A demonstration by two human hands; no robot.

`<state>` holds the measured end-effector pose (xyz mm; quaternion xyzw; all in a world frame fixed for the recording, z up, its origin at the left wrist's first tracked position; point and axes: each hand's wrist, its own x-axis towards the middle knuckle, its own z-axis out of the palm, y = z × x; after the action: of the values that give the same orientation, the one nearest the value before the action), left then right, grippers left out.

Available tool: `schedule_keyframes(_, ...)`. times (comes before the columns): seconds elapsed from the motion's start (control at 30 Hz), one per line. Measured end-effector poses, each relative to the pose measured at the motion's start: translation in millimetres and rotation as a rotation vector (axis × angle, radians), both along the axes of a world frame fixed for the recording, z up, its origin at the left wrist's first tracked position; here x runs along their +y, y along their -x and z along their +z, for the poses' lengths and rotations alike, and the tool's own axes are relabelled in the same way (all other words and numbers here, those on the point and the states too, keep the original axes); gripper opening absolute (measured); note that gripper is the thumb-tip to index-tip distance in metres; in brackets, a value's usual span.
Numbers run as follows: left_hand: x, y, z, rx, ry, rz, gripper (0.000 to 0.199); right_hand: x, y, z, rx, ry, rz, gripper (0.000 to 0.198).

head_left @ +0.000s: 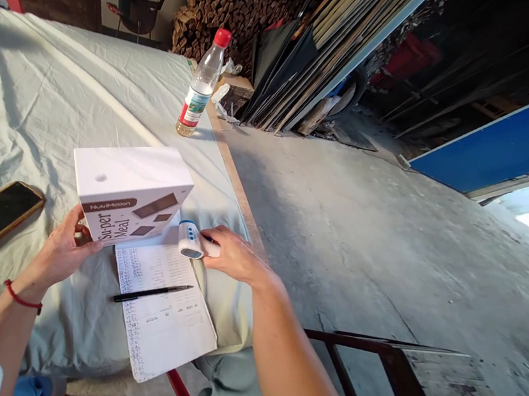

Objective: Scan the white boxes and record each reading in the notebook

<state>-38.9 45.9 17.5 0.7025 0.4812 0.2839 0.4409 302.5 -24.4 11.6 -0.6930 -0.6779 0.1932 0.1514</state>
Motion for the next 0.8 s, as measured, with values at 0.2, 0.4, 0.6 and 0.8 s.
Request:
schedule_keyframes(0.2, -4.1, -5.7, 8.9, -0.061, -0.009, 0.021, 0.064, 2.3, 26.8, 25.5, 0.785, -0.117, -0.107, 0.032)
schedule_keyframes(0.4, -3.7, -6.8, 5.1, -0.019, -0.013, 0.067, 0.07, 7.2, 88.7, 22.2, 1.228, -0.005, -0.087, 0.033)
schedule_keyframes(0.6, -5.2, -10.1, 5.4, -0.08, -0.064, 0.048, 0.071, 10.5, 113.1, 14.0, 1.173, -0.008, -0.009, 0.031)
schedule_keyframes(0.8, -3.4, -10.2, 4.9, -0.087, -0.065, 0.051, 0.075, 14.6, 123.4, 16.4, 1.271, -0.057, 0.035, 0.035)
